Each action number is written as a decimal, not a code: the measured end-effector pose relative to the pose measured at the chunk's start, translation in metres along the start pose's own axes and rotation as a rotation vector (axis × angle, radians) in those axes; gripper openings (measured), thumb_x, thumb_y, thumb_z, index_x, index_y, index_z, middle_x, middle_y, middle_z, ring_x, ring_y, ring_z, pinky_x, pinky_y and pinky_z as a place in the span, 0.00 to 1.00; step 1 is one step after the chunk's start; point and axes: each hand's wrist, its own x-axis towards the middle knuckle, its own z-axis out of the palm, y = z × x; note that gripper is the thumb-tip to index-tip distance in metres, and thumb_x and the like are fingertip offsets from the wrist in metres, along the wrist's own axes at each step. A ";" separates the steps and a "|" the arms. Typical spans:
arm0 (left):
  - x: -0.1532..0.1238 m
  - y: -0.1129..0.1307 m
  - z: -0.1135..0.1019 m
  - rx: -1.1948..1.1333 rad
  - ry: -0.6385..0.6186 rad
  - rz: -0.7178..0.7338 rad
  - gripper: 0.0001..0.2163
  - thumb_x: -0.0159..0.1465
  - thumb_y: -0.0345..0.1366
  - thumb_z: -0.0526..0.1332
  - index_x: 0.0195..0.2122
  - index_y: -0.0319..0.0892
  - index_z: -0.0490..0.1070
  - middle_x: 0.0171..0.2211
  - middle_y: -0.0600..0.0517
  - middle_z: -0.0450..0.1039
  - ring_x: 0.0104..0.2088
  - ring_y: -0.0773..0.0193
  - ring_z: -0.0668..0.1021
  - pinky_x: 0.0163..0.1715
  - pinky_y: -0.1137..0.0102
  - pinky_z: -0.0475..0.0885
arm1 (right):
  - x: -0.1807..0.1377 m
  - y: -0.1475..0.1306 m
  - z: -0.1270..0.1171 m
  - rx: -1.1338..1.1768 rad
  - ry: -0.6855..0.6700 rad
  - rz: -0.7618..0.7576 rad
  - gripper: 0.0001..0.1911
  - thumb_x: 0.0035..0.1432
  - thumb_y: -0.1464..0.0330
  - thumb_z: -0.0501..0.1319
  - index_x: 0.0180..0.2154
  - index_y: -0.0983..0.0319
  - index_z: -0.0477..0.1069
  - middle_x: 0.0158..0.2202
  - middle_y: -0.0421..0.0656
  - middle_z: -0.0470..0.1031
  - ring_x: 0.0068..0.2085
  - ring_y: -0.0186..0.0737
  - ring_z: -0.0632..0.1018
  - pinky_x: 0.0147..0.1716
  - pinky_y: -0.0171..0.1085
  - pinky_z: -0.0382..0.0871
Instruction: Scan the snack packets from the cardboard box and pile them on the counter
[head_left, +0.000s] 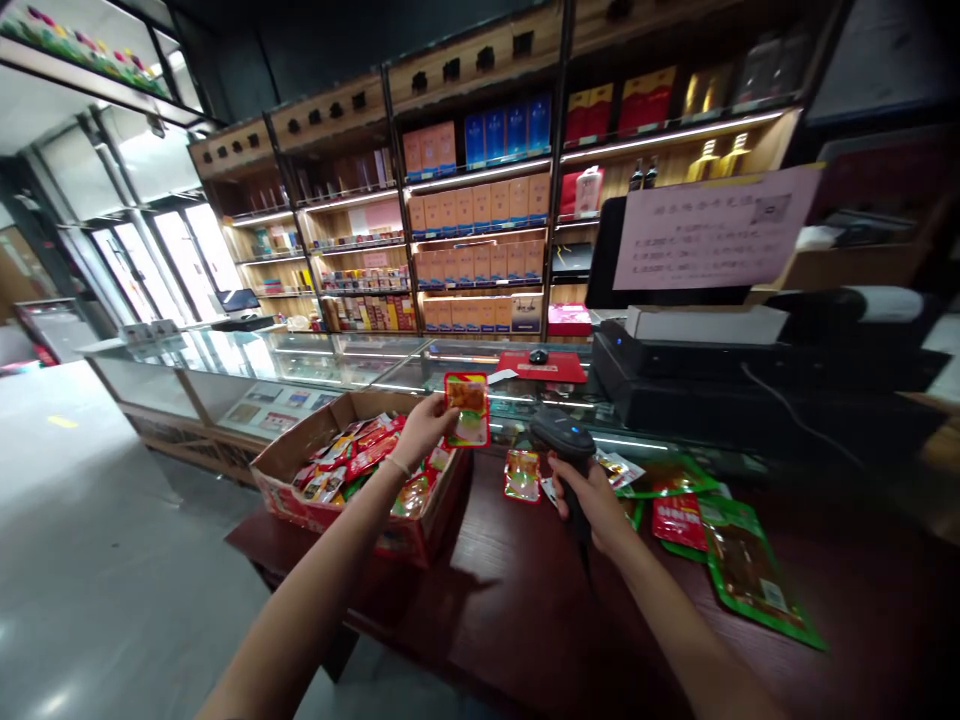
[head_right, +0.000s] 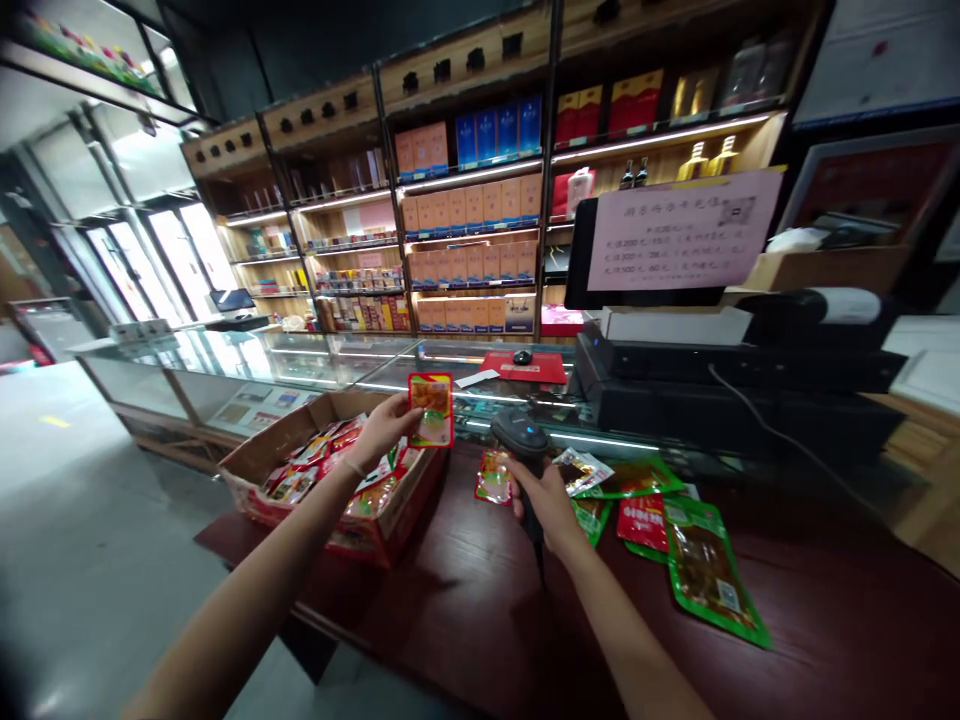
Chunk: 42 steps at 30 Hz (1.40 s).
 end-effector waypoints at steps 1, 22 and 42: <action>-0.002 0.008 0.015 0.015 -0.046 0.033 0.13 0.57 0.39 0.62 0.41 0.39 0.74 0.34 0.49 0.78 0.36 0.59 0.78 0.37 0.68 0.71 | 0.000 0.000 -0.007 -0.003 0.020 -0.008 0.17 0.53 0.56 0.65 0.34 0.61 0.66 0.17 0.32 0.65 0.12 0.27 0.64 0.11 0.28 0.56; -0.052 -0.098 0.208 -0.670 -0.016 -0.307 0.19 0.50 0.46 0.69 0.35 0.38 0.71 0.31 0.46 0.79 0.32 0.59 0.80 0.34 0.66 0.74 | -0.026 0.025 -0.086 -0.189 0.142 0.182 0.31 0.49 0.51 0.63 0.49 0.57 0.58 0.14 0.26 0.64 0.09 0.29 0.63 0.09 0.26 0.54; -0.054 -0.112 0.214 -0.487 -0.113 -0.218 0.25 0.56 0.45 0.64 0.53 0.39 0.68 0.52 0.41 0.72 0.52 0.54 0.75 0.50 0.61 0.71 | -0.022 0.034 -0.091 -0.177 0.232 0.181 0.20 0.49 0.54 0.64 0.35 0.58 0.59 0.14 0.28 0.65 0.09 0.29 0.64 0.09 0.27 0.54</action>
